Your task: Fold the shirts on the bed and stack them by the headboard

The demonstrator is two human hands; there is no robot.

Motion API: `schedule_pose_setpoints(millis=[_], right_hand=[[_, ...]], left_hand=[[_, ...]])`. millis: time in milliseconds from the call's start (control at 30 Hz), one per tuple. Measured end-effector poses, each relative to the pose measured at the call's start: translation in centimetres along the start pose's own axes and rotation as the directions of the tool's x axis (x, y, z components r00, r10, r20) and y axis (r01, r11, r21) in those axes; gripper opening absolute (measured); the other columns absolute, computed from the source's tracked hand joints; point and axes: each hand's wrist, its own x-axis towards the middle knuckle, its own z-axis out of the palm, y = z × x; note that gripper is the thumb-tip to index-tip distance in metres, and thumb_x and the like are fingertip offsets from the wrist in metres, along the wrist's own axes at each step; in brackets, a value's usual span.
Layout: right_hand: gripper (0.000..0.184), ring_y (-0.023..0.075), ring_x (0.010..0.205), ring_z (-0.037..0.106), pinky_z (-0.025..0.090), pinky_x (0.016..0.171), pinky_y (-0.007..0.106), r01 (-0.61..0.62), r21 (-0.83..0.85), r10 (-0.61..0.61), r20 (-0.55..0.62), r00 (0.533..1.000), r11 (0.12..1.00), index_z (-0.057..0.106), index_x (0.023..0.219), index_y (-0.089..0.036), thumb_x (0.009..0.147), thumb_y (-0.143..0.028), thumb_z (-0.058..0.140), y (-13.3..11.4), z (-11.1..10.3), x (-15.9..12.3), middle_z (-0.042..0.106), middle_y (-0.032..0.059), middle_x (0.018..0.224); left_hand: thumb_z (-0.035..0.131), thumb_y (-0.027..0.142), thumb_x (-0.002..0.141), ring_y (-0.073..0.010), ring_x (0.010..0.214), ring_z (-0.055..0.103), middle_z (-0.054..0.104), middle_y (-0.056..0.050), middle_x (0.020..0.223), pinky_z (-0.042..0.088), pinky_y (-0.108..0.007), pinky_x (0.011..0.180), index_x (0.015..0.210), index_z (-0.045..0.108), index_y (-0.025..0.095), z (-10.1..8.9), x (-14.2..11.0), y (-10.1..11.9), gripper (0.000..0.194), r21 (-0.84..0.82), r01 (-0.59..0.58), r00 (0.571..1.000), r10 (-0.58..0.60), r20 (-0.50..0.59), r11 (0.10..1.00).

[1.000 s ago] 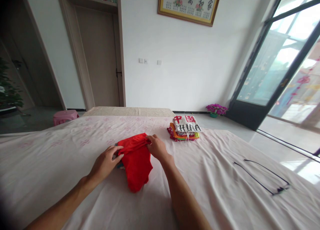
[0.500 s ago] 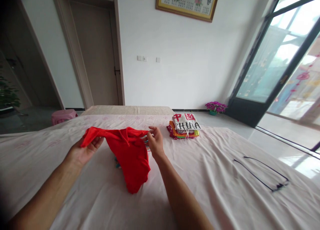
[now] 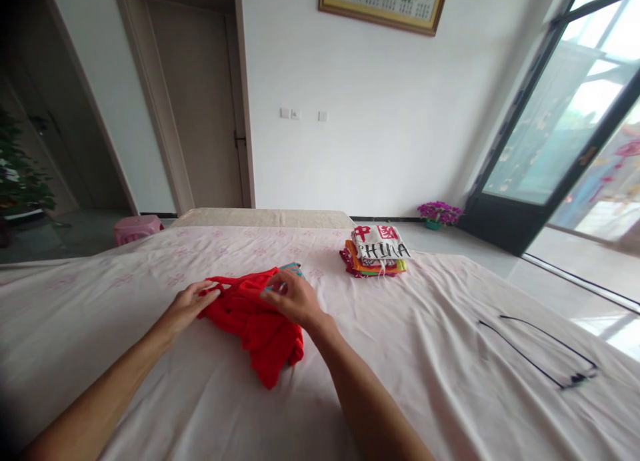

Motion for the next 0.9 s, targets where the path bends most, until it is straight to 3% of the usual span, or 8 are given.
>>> schedule_pose_setpoints(millis=[100, 233, 367, 500, 600, 667, 767, 900], right_hand=[[0.02, 0.0187, 0.094, 0.061, 0.044, 0.084, 0.03, 0.185, -0.371, -0.133, 0.161, 0.978, 0.91, 0.068, 0.095, -0.024, 0.076, -0.027, 0.073, -1.0, 0.6, -0.7, 0.069, 0.002, 0.099], [0.013, 0.0179, 0.095, 0.061, 0.041, 0.087, 0.029, 0.108, -0.419, -0.077, 0.09, 0.993, 0.902, 0.067, 0.088, -0.022, 0.084, -0.016, 0.056, -0.3, 1.2, -0.4, 0.07, 0.0026, 0.095], [0.014, 0.017, 0.074, 0.06, 0.046, 0.071, 0.028, -0.138, 0.109, 0.147, -0.077, 0.986, 0.984, 0.065, 0.086, -0.021, 0.084, -0.027, 0.052, 0.4, 0.9, 0.6, 0.066, 0.0005, 0.076], [0.026, 0.0156, 0.061, 0.057, 0.047, 0.061, 0.027, -0.224, 0.514, 0.35, -0.162, 0.923, 0.828, 0.062, 0.1, -0.021, 0.079, -0.035, 0.055, 1.2, -0.8, 1.4, 0.064, -0.0016, 0.071], [0.028, 0.0149, 0.062, 0.057, 0.043, 0.059, 0.026, -0.259, 0.228, 0.326, -0.34, 0.882, 0.938, 0.063, 0.105, -0.021, 0.08, -0.031, 0.052, 2.2, -1.8, 1.6, 0.065, -0.0009, 0.076], [0.026, 0.0146, 0.068, 0.059, 0.043, 0.063, 0.026, -0.235, -0.035, 0.206, -0.369, 0.906, 0.971, 0.064, 0.106, -0.023, 0.085, -0.029, 0.049, 2.4, -1.9, 1.4, 0.067, 0.0, 0.084], [0.024, 0.0156, 0.081, 0.06, 0.044, 0.073, 0.028, -0.02, -0.292, -0.043, -0.209, 0.977, 0.956, 0.065, 0.109, -0.025, 0.089, -0.03, 0.051, 1.5, -1.0, 0.6, 0.068, 0.0015, 0.098], [0.027, 0.0217, 0.102, 0.055, 0.041, 0.09, 0.034, 0.295, -0.513, -0.278, 0.111, 0.954, 0.807, 0.067, 0.107, -0.025, 0.08, -0.028, 0.068, -0.1, 0.9, -0.6, 0.065, 0.0058, 0.111]], left_hand=[[0.073, 0.04, 0.067, -0.0288, 0.116, 0.057, 0.064, -0.012, 0.118, 0.044, -0.043, 0.103, 0.118, 0.063, 0.017, 0.9, -0.9, -0.5, 0.057, 0.276, -0.186, 0.982, 0.166, 0.092, 0.943], [0.06, 0.015, 0.071, -0.0258, 0.112, 0.056, 0.061, -0.011, 0.115, 0.041, -0.039, 0.101, 0.103, 0.066, 0.018, 1.7, -2.7, -0.4, 0.033, 0.488, -0.362, 0.931, 0.279, 0.237, 0.794], [0.043, 0.004, 0.072, -0.0205, 0.085, 0.059, 0.061, -0.006, 0.084, 0.044, -0.032, 0.079, 0.075, 0.059, 0.02, 1.3, -3.2, 0.9, 0.022, 0.513, -0.482, 0.867, 0.303, 0.396, 0.71], [0.045, 0.011, 0.074, -0.019, 0.079, 0.058, 0.06, -0.003, 0.079, 0.043, -0.029, 0.075, 0.07, 0.055, 0.022, -1.6, -1.5, 2.5, 0.015, 0.566, -0.421, 0.902, 0.396, 0.174, 0.709], [0.046, 0.018, 0.077, -0.0195, 0.082, 0.061, 0.064, -0.003, 0.083, 0.044, -0.029, 0.078, 0.072, 0.057, 0.022, -4.1, -0.1, 2.8, 0.013, 0.595, -0.298, 0.906, 0.418, -0.07, 0.746], [0.045, 0.019, 0.078, -0.0207, 0.087, 0.063, 0.068, -0.004, 0.089, 0.044, -0.03, 0.082, 0.077, 0.061, 0.022, -4.7, 0.3, 2.5, 0.017, 0.606, -0.251, 0.918, 0.384, -0.098, 0.755], [0.048, 0.03, 0.083, -0.0237, 0.099, 0.064, 0.071, -0.007, 0.102, 0.043, -0.033, 0.091, 0.095, 0.066, 0.022, -3.5, -0.1, 1.7, 0.023, 0.603, -0.313, 0.941, 0.324, 0.094, 0.734], [0.063, 0.039, 0.075, -0.0301, 0.11, 0.059, 0.069, -0.011, 0.11, 0.04, -0.041, 0.097, 0.104, 0.067, 0.02, -0.3, -1.6, 1.1, 0.035, 0.623, -0.399, 0.917, 0.274, 0.29, 0.673]])
